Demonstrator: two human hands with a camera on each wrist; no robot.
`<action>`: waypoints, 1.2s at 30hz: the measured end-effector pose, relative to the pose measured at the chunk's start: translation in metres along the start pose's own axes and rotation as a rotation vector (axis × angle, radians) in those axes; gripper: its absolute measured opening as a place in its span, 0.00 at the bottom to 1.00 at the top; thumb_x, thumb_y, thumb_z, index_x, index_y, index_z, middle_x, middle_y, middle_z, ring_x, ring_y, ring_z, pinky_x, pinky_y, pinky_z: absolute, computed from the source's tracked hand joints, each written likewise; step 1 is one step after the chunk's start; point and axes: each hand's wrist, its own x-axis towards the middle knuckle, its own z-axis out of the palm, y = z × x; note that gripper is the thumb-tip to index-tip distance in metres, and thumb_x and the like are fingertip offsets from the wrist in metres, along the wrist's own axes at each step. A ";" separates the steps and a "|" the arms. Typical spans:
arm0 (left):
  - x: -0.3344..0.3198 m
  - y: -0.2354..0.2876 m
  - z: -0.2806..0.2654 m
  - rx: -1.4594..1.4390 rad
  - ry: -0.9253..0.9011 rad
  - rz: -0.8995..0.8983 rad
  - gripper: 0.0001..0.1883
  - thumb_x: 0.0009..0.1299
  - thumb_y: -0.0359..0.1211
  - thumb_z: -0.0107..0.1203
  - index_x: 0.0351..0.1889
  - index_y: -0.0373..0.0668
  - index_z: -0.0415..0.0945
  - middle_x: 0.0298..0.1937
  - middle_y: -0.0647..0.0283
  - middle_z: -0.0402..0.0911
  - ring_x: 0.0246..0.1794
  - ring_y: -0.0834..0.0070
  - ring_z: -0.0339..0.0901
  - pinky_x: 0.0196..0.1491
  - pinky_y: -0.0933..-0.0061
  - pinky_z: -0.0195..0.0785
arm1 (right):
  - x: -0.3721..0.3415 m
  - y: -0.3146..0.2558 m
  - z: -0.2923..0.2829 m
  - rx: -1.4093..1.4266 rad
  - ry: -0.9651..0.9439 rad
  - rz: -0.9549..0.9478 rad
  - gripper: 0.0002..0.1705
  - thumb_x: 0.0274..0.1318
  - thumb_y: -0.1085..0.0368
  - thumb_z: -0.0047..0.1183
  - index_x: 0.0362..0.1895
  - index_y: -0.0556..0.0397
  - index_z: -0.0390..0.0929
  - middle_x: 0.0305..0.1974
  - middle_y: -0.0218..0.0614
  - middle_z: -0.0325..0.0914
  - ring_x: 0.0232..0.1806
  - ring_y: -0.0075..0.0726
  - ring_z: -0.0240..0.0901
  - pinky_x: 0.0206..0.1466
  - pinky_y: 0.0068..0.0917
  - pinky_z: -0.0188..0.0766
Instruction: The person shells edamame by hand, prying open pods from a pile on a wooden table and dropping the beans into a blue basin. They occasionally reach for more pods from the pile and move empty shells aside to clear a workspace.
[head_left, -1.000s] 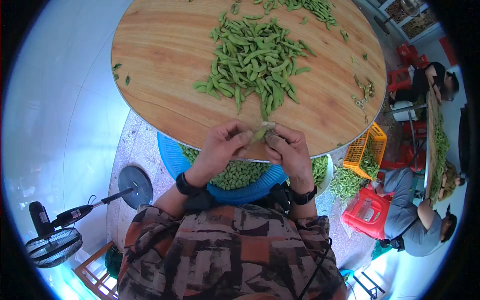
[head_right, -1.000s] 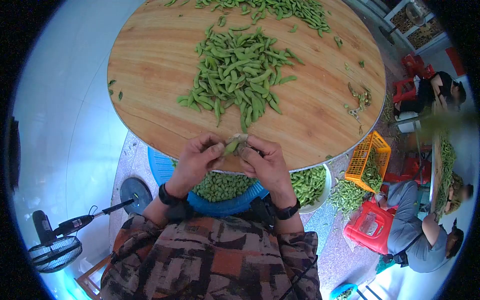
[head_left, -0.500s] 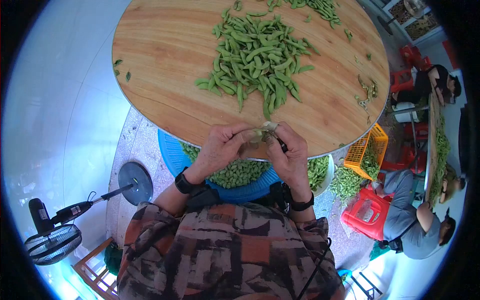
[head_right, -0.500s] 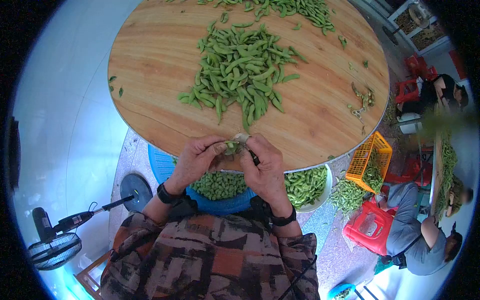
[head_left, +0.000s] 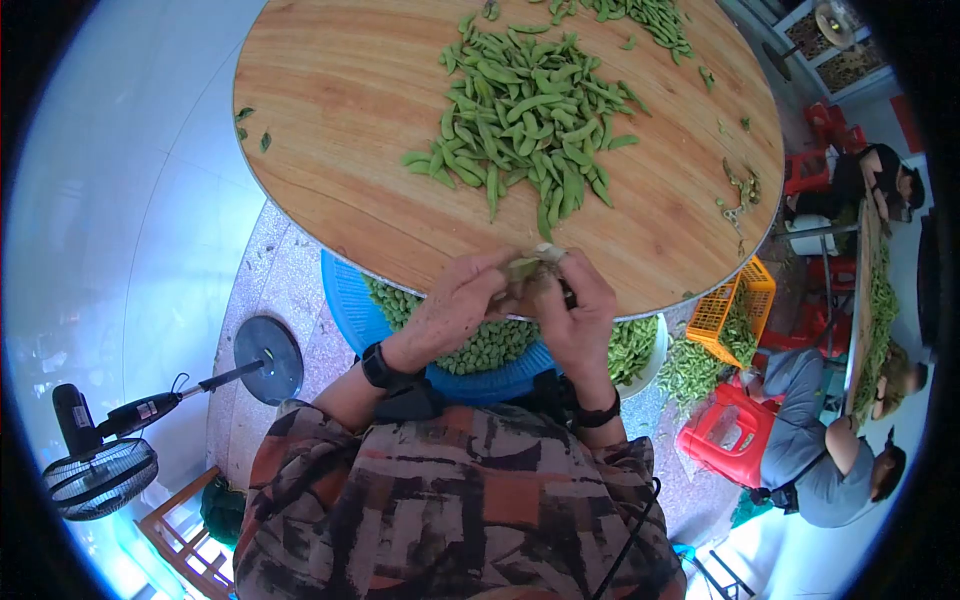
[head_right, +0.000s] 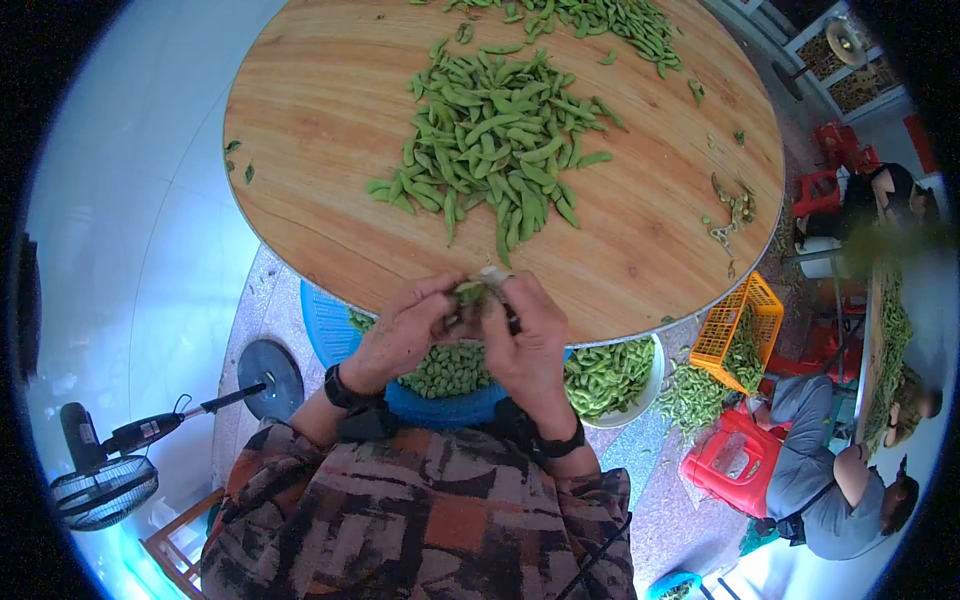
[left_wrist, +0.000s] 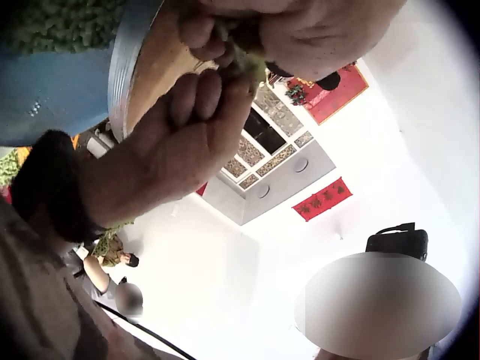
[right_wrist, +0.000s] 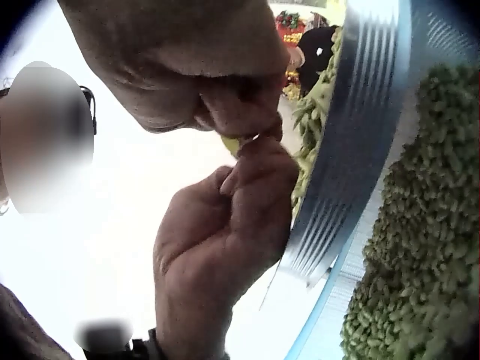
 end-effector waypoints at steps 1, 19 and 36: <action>-0.001 0.003 -0.006 0.212 -0.125 -0.011 0.19 0.72 0.31 0.43 0.60 0.36 0.69 0.37 0.64 0.80 0.41 0.78 0.77 0.46 0.77 0.72 | 0.000 0.001 -0.009 0.001 0.001 -0.003 0.11 0.54 0.78 0.48 0.42 0.60 0.76 0.29 0.39 0.69 0.27 0.38 0.70 0.29 0.29 0.65; 0.040 0.029 -0.020 1.102 0.396 0.630 0.09 0.66 0.27 0.54 0.44 0.36 0.74 0.35 0.56 0.76 0.36 0.61 0.77 0.39 0.65 0.70 | -0.013 0.025 -0.078 -0.158 0.022 0.188 0.17 0.56 0.75 0.49 0.50 0.60 0.78 0.27 0.37 0.79 0.28 0.26 0.74 0.35 0.23 0.70; 0.009 0.001 0.009 0.812 0.358 0.688 0.03 0.67 0.25 0.56 0.37 0.38 0.74 0.27 0.57 0.74 0.25 0.64 0.72 0.28 0.69 0.63 | 0.009 0.008 -0.007 0.810 -0.203 0.501 0.12 0.68 0.70 0.44 0.51 0.60 0.75 0.19 0.20 0.61 0.18 0.12 0.51 0.20 0.16 0.49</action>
